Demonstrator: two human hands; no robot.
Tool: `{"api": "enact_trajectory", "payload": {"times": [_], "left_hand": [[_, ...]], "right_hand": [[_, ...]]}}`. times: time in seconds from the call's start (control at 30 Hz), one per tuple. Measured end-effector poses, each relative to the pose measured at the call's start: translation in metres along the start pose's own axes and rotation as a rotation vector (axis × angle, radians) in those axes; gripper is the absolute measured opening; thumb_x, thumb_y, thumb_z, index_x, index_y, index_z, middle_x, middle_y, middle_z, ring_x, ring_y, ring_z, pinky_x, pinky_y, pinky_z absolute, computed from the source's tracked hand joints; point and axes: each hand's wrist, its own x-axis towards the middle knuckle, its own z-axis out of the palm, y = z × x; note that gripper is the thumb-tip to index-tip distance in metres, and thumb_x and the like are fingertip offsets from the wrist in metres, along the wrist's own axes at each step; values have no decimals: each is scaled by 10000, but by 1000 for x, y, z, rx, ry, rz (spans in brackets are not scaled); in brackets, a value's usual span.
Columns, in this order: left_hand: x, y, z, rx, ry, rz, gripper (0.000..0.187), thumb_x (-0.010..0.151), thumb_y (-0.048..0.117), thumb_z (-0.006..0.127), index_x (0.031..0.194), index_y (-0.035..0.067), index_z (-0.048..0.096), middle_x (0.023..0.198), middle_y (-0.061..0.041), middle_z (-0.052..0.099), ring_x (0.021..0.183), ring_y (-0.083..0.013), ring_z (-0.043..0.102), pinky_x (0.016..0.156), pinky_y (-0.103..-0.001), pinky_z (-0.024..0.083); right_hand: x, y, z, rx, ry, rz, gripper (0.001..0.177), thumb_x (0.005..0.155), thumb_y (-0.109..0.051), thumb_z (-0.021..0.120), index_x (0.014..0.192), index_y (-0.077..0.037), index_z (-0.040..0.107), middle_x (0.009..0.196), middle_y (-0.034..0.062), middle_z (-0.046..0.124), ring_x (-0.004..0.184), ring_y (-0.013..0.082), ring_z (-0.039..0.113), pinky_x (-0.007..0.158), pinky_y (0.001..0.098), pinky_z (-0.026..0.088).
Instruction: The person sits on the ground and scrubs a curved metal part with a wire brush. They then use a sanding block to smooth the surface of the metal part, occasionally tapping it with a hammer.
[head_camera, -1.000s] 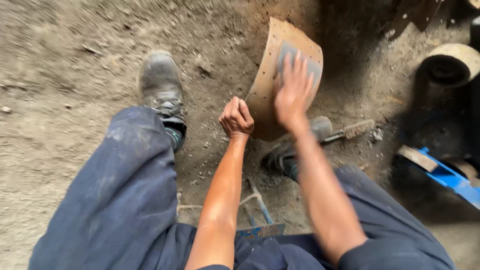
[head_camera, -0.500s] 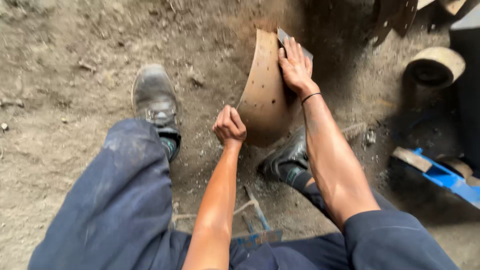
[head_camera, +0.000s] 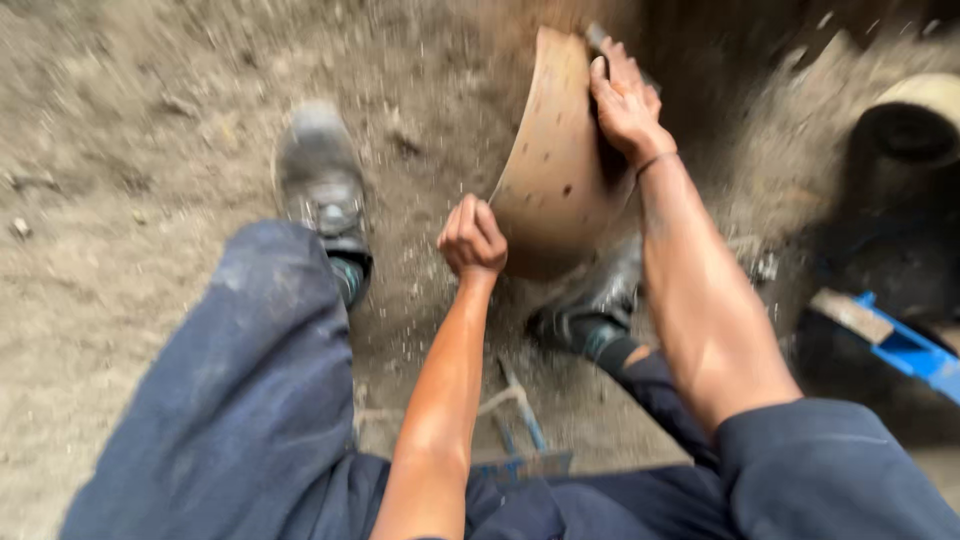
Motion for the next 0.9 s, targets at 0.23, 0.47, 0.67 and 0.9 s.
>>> {"api": "enact_trajectory", "payload": {"times": [0.23,0.47,0.67,0.9], "left_hand": [[0,-1,0,-5,-6,-28,279,1020,225,459,825,40,530,759,-196,611,734,-442,620,628,-527,476],[-1,-5,3,-23,-7,-15,317,1042,272,435,837,46,524,761,-197,609,735,-440,622,624,-531,465],[0,-2,3,-10,8,-5,318,1048,277,425,853,49,529,784,-196,622,757,-447,622,637,-537,467],[0,-1,-1,7,10,-6,318,1040,274,436,839,50,539,786,-181,642,731,-431,632,617,-529,481]], "right_hand": [[-59,-9,35,-181,284,-146,571,1159,-363,371,1676,-153,249,1759,103,199,1627,303,182,1287,554,146],[-211,-52,116,-41,360,-100,732,1089,-341,495,1667,-87,125,1730,203,15,1592,403,-55,1236,628,-30],[-157,-55,68,-164,437,0,812,1005,-310,560,1702,-112,193,1766,163,132,1632,397,102,1254,630,105],[-161,-71,17,-109,350,-13,647,964,-451,687,1459,-93,474,1559,187,388,1465,412,378,1214,556,312]]}}
